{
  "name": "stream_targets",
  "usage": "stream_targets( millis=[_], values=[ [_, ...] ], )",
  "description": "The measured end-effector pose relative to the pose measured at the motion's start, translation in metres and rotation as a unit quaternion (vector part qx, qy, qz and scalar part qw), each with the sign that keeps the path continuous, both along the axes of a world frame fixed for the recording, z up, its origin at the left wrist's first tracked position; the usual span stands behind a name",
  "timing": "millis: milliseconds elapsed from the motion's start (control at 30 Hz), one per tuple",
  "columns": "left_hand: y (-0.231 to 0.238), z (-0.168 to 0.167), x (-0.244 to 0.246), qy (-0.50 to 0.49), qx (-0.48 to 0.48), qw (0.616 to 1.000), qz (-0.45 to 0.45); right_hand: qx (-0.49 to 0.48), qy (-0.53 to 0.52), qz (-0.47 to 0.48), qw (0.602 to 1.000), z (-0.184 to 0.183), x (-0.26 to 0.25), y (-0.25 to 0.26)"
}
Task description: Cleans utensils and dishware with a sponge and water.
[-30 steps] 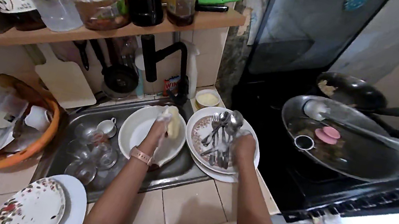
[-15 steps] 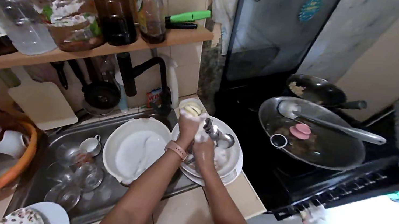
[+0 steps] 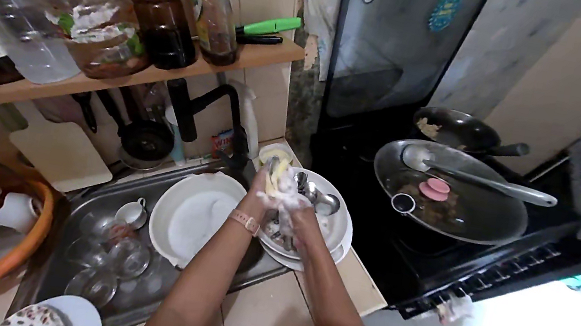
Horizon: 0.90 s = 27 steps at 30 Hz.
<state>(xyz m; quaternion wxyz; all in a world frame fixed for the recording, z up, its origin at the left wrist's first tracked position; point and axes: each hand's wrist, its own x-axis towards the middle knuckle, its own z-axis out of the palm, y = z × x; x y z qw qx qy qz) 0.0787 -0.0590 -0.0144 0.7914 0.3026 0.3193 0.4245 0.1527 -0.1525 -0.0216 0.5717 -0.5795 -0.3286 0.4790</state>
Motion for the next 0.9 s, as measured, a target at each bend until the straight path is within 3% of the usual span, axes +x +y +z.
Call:
stream_targets(
  millis=[100,167,267,367,500,600,667,767,833,900],
  values=[
    [-0.005,0.008,-0.014,0.022,0.064,0.998,-0.012,0.000,0.108,0.049,0.993,0.002,0.001,0.000],
    [-0.002,0.020,-0.022,0.127,0.153,0.980,0.019,-0.011,0.132,0.111,0.985,0.005,0.003,-0.005],
    [0.005,0.029,-0.027,0.278,0.269,0.920,0.064,-0.023,0.081,0.108,0.991,0.010,0.002,-0.010],
    [0.001,0.021,-0.007,0.292,0.279,0.908,0.112,-0.007,-0.005,0.051,0.999,0.009,-0.001,0.000],
    [-0.012,0.022,0.006,0.373,0.292,0.879,0.062,0.011,-0.068,-0.008,0.998,0.004,-0.008,0.008],
    [-0.013,0.037,-0.008,0.436,0.339,0.832,0.058,-0.004,-0.044,0.032,0.998,0.011,-0.009,0.004],
    [-0.007,0.041,-0.023,0.438,0.363,0.814,0.117,-0.021,-0.045,0.099,0.994,0.017,-0.006,-0.004],
    [0.010,0.032,-0.032,0.327,0.370,0.840,0.225,-0.053,-0.121,0.073,0.989,0.025,-0.012,-0.018],
    [0.001,0.027,-0.026,0.294,0.328,0.874,0.205,-0.043,-0.132,0.027,0.990,0.024,-0.020,-0.017],
    [-0.014,0.023,-0.018,0.329,0.284,0.892,0.126,-0.021,-0.127,-0.017,0.991,0.022,-0.024,-0.009]
  ],
)
